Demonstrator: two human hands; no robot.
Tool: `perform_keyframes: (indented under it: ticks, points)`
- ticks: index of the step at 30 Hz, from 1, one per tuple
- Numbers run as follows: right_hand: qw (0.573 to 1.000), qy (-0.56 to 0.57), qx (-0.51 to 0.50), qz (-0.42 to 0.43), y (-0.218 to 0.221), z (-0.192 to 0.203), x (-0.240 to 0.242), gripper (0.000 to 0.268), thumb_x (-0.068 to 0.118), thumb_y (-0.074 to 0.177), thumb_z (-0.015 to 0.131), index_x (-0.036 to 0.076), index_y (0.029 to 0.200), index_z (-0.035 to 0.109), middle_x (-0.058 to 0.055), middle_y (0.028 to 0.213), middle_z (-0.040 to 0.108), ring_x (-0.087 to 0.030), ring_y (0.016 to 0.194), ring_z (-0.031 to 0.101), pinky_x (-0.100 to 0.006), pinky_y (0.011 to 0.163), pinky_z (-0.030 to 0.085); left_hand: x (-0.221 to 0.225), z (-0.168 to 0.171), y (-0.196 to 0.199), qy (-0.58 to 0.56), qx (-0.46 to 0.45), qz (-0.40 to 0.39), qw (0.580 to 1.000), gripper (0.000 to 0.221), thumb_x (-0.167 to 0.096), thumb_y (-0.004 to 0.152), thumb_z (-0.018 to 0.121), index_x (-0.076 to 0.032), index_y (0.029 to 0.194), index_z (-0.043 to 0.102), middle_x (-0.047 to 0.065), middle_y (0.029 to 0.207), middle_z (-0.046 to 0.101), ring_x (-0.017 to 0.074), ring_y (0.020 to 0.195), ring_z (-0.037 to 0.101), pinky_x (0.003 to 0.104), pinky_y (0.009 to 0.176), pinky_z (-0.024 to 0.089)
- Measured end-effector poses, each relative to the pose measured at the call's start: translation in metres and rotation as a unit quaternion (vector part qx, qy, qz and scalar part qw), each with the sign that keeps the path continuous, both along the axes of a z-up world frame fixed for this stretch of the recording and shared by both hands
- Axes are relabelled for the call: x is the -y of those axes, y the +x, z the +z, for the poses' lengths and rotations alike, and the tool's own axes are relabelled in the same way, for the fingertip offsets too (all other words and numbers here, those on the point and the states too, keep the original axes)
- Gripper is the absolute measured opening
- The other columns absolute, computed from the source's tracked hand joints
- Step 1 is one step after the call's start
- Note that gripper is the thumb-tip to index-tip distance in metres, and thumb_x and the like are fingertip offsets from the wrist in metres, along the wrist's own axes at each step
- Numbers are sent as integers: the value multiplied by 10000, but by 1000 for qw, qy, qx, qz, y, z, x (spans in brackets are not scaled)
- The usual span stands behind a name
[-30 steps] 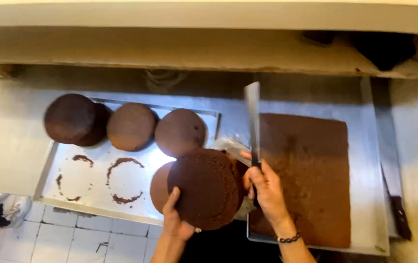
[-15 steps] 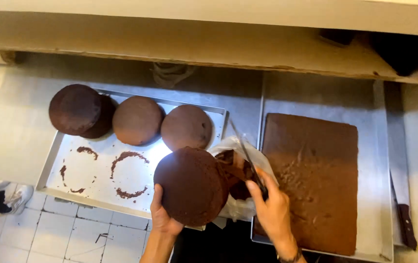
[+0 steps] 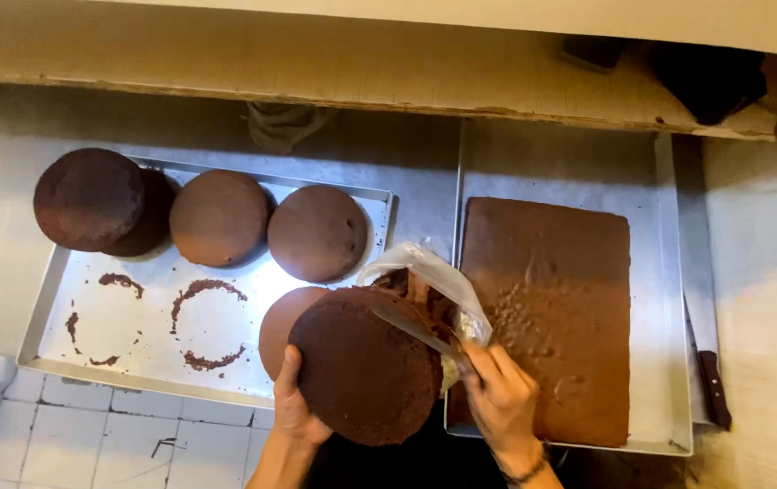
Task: The person trims the edges and tops of circular chocolate cakes with a long knife.
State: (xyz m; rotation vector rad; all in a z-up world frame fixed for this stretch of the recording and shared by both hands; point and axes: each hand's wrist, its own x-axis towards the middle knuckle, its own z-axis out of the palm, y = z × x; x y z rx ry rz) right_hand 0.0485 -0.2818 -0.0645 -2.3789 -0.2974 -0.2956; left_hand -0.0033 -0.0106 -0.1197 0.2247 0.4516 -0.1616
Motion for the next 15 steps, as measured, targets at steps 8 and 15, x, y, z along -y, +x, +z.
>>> perform_keyframes:
  ticks: [8,15]
  points:
    - [999,-16,-12,24,3,6,2,255,73,787,752,79,1040,723,-96,880,655,-303,705,670,-385,622,552,-15,-21,-11,57,-66,-104,991,773,-483,863,684,-3,1442,506,219,1437,586,390,1294,571,549,1106,446]
    - [997,-22,-20,64,4,-23,27,344,62,711,793,89,1051,746,-89,854,666,-277,678,688,-372,613,566,-32,7,13,82,-19,-161,983,767,-453,850,708,-4,1439,507,211,1412,608,359,1279,594,502,1103,467]
